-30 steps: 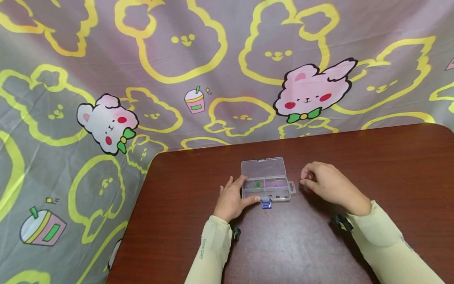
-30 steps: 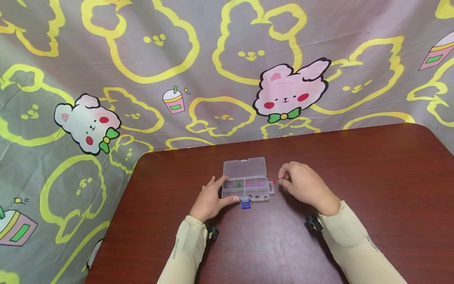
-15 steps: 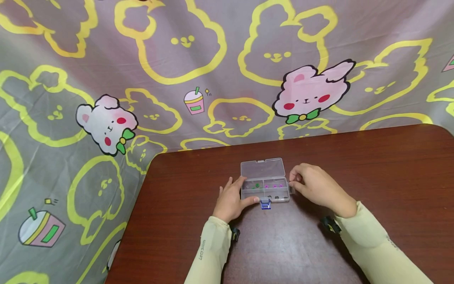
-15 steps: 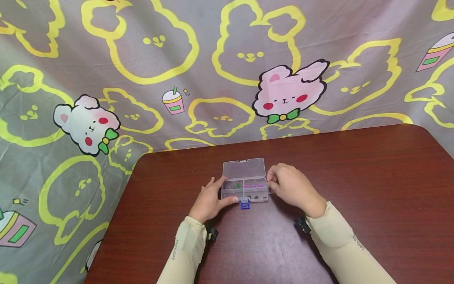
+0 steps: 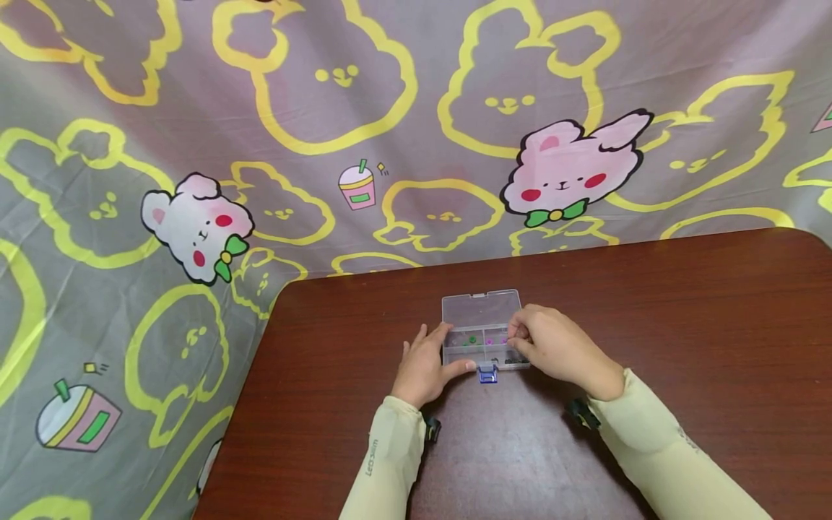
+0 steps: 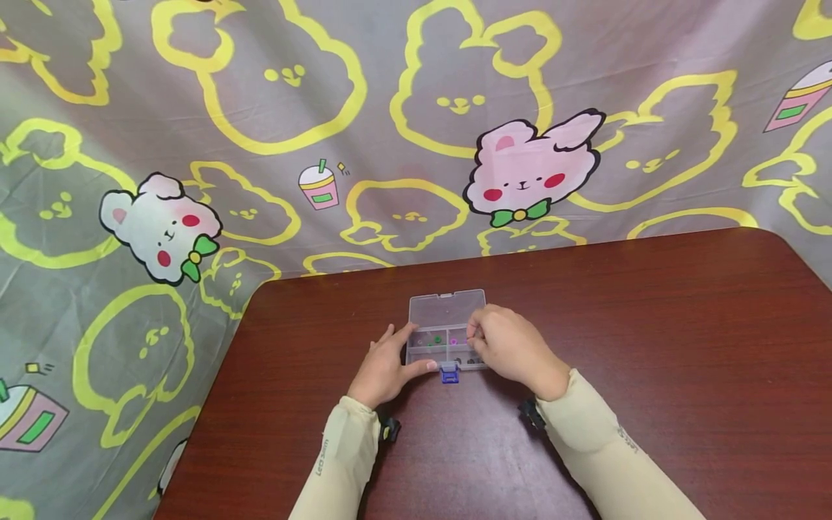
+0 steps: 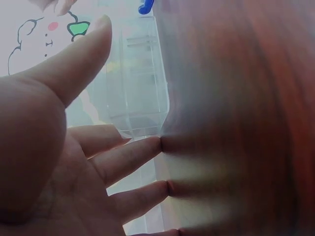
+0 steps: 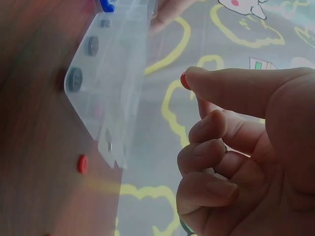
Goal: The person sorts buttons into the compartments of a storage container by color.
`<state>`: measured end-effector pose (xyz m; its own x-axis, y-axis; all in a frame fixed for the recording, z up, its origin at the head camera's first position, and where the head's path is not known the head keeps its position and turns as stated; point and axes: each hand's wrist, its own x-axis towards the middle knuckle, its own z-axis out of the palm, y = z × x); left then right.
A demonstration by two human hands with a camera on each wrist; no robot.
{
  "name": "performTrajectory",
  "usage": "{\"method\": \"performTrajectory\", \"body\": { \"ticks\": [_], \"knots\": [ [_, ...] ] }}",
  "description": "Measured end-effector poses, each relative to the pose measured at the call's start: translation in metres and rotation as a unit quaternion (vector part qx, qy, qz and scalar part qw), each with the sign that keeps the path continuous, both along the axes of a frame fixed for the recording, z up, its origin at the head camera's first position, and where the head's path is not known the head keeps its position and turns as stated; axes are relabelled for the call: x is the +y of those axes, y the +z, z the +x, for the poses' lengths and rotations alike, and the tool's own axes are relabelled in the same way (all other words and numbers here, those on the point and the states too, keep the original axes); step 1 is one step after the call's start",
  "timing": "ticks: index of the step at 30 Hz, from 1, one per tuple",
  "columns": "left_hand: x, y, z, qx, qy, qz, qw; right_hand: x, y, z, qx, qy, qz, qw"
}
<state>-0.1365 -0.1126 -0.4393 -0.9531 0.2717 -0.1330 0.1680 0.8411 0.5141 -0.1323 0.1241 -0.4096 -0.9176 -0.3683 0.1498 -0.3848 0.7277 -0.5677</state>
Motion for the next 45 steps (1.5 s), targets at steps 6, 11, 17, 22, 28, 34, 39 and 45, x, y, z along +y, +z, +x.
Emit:
{"method": "performTrajectory", "body": {
  "ticks": [6,11,17,22,28,34,39,45],
  "knots": [
    [0.0,0.0,0.0,0.002,-0.004,0.002,1.0,-0.008,-0.004,-0.002,-0.011,0.004,-0.001,1.0],
    [0.0,0.001,0.0,0.0,-0.006,0.004,1.0,-0.013,-0.005,-0.004,-0.006,0.008,-0.002,1.0],
    [0.0,0.001,0.001,0.002,-0.006,0.002,1.0,-0.019,-0.006,-0.006,0.002,0.018,-0.008,1.0],
    [-0.001,0.0,0.0,0.003,-0.007,0.002,1.0,-0.024,-0.007,-0.005,-0.007,0.019,-0.008,1.0],
    [-0.001,0.001,0.0,0.004,-0.008,0.002,1.0,-0.03,-0.009,-0.006,-0.008,0.025,-0.004,1.0],
    [0.0,0.003,0.0,-0.001,-0.006,0.002,1.0,-0.034,-0.009,-0.007,-0.01,0.025,0.001,1.0],
    [0.0,0.003,0.0,-0.001,-0.007,0.0,1.0,-0.036,-0.012,-0.008,-0.015,0.026,0.005,1.0],
    [0.0,0.003,-0.001,-0.003,-0.007,-0.001,1.0,-0.04,-0.015,-0.009,-0.024,0.027,0.007,0.999]
  ]
}}
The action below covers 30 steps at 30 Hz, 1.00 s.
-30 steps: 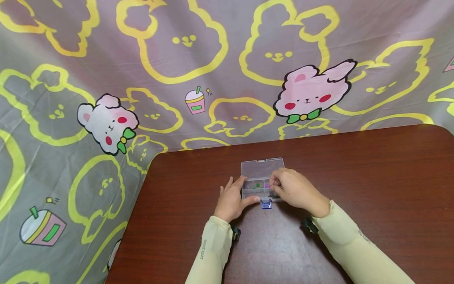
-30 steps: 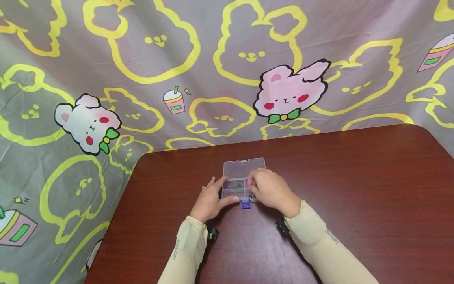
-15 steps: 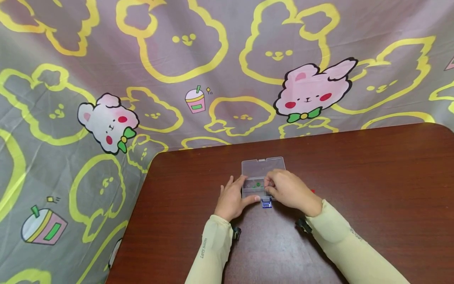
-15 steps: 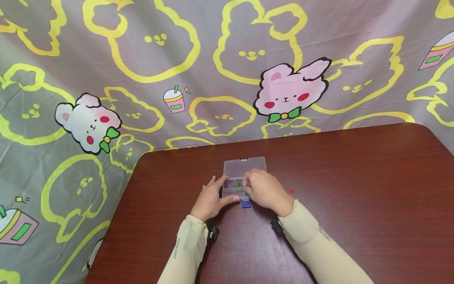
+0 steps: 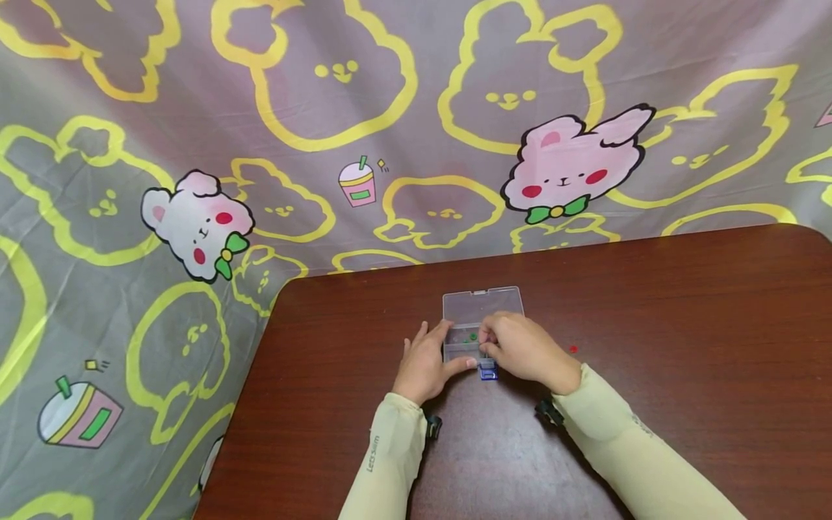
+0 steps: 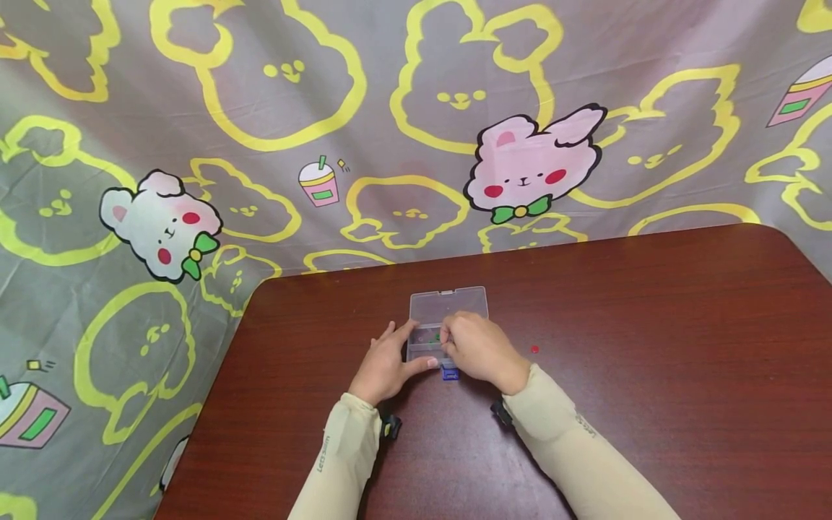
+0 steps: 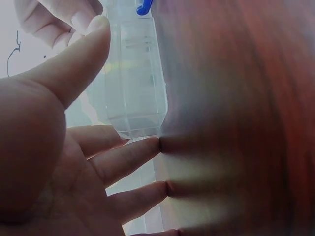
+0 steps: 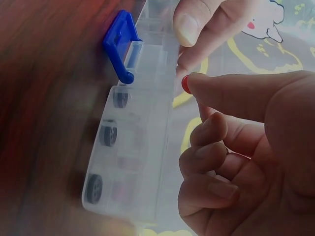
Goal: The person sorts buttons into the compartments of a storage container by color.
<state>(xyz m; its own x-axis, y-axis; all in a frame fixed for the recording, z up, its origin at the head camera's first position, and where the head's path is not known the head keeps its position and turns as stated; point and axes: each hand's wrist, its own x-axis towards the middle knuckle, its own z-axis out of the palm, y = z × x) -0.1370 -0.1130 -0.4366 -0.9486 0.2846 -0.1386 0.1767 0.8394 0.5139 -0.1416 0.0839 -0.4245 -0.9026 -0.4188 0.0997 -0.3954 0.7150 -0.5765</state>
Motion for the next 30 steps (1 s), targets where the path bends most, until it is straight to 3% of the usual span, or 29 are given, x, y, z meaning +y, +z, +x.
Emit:
{"method": "performTrajectory", "body": {
  "ticks": [30],
  "knots": [
    [-0.0011,-0.0018,-0.0003,0.007,-0.004,0.008,0.9999,-0.0076,-0.0077,-0.0012,-0.008,-0.009,0.011,1.0]
  ]
}}
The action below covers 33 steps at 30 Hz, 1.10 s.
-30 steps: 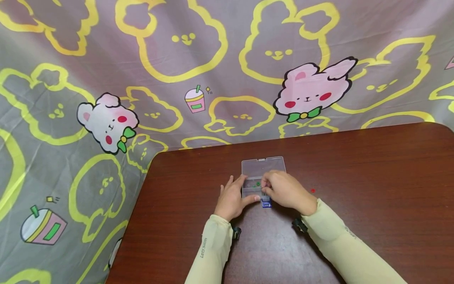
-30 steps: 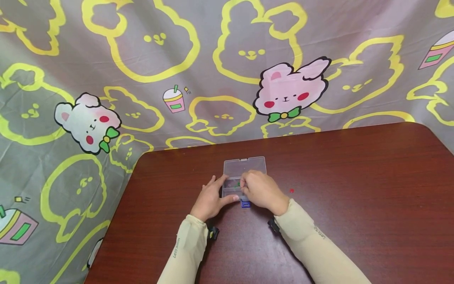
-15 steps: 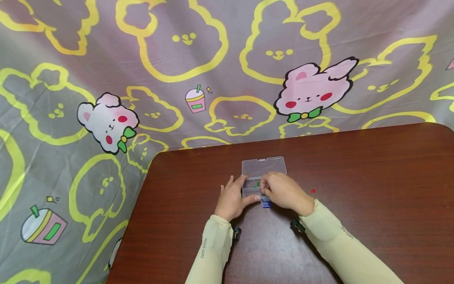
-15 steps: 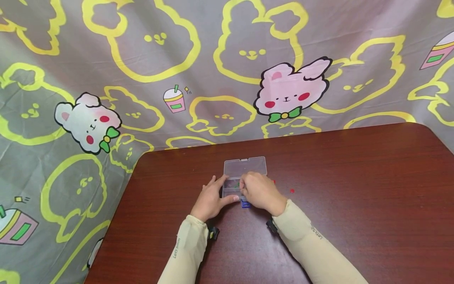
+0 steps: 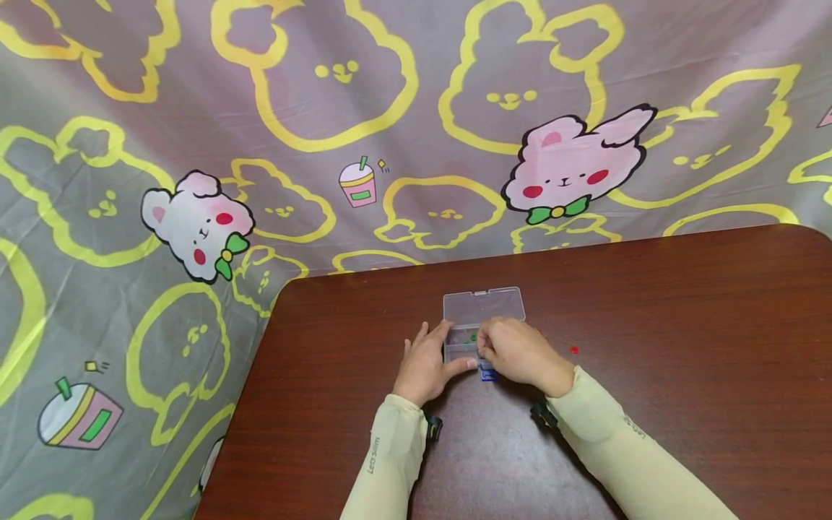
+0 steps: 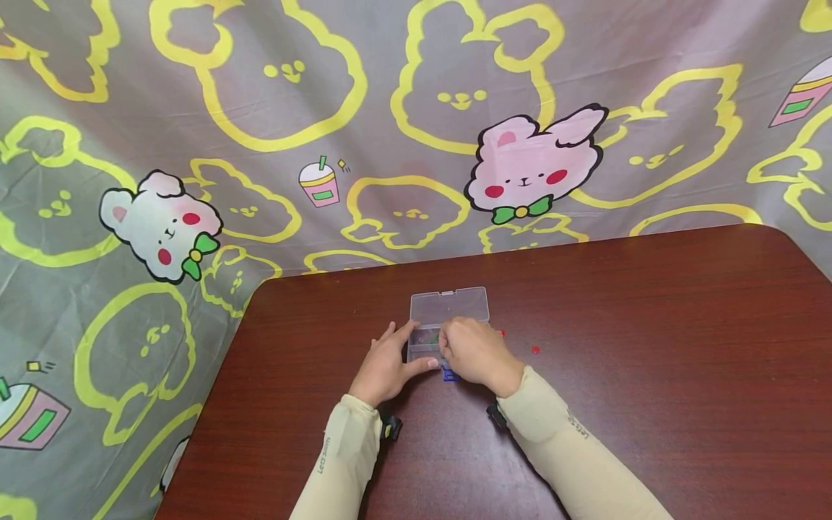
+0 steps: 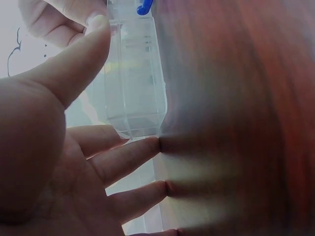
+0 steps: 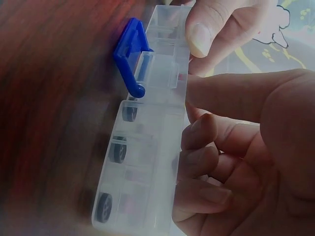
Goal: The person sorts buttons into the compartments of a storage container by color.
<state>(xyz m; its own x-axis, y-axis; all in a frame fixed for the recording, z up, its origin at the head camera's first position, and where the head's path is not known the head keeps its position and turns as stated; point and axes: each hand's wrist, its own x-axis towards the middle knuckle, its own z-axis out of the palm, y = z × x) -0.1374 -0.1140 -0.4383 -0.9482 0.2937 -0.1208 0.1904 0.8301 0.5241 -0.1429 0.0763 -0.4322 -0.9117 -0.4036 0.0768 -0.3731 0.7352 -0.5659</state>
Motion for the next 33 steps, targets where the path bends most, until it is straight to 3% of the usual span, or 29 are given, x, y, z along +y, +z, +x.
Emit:
{"method": "performTrajectory", "body": {
  "ticks": [17,33],
  "knots": [
    [0.0,0.0,0.0,-0.001,0.0,-0.002,1.0,0.0,0.002,0.001,0.003,0.001,0.002,1.0],
    [0.001,0.002,0.001,-0.003,0.002,0.001,1.0,0.013,0.013,0.003,0.01,0.005,0.007,1.0]
  ]
}}
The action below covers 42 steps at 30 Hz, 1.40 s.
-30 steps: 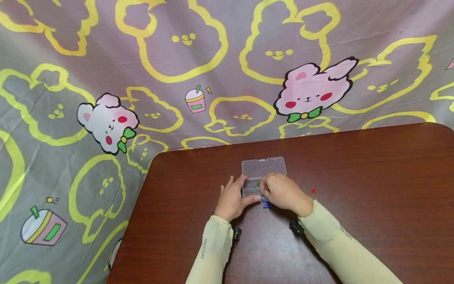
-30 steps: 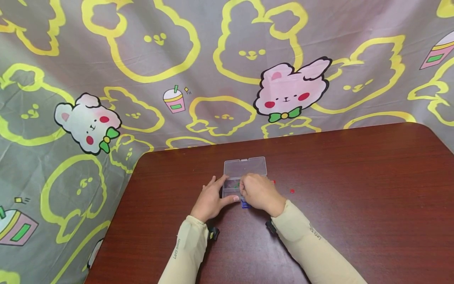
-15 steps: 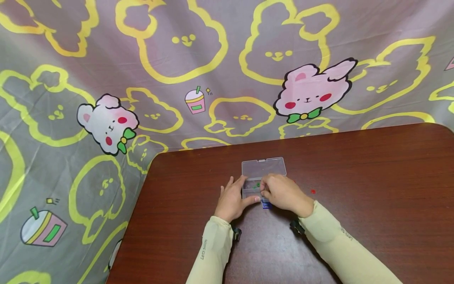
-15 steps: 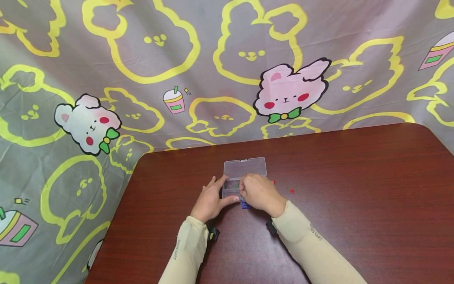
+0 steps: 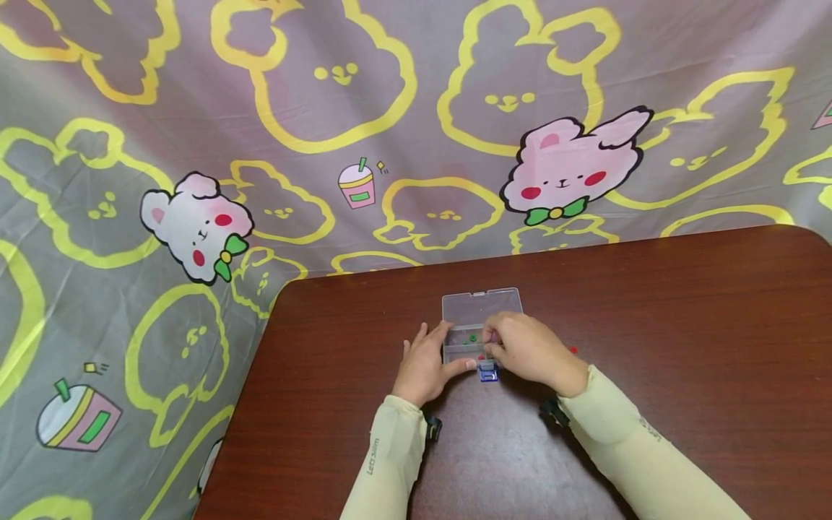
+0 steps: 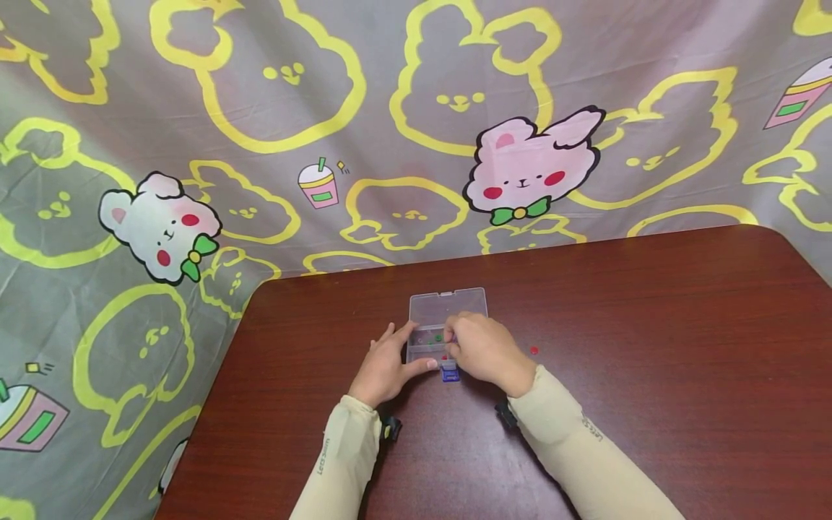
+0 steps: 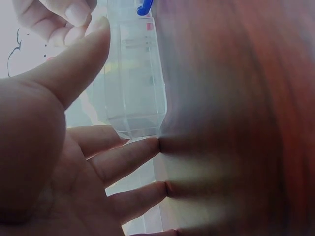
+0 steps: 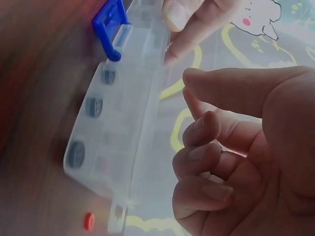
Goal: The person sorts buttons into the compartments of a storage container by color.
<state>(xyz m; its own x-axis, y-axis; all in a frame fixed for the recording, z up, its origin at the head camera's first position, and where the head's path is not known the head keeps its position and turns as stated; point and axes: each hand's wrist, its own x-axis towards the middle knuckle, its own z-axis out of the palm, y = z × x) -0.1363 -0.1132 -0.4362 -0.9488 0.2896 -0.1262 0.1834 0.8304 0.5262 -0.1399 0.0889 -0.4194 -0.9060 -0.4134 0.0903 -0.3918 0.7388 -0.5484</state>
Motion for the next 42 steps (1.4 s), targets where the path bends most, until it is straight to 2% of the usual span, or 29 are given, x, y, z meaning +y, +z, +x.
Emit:
{"method": "performTrajectory", "body": {
  "ticks": [8,18,26,42],
  "knots": [
    [0.0,-0.001,0.0,0.003,0.0,-0.002,1.0,0.013,0.002,0.004,0.019,-0.011,-0.002,1.0],
    [0.0,-0.001,-0.001,0.005,0.003,-0.002,1.0,0.028,0.006,0.007,0.008,-0.023,0.004,1.0],
    [0.001,-0.002,0.0,0.001,0.008,-0.002,1.0,0.036,0.008,0.01,0.027,-0.026,0.0,0.999],
    [0.001,-0.003,0.0,-0.004,0.007,-0.003,1.0,0.057,0.009,0.018,0.023,-0.051,-0.007,0.998]
  ]
}}
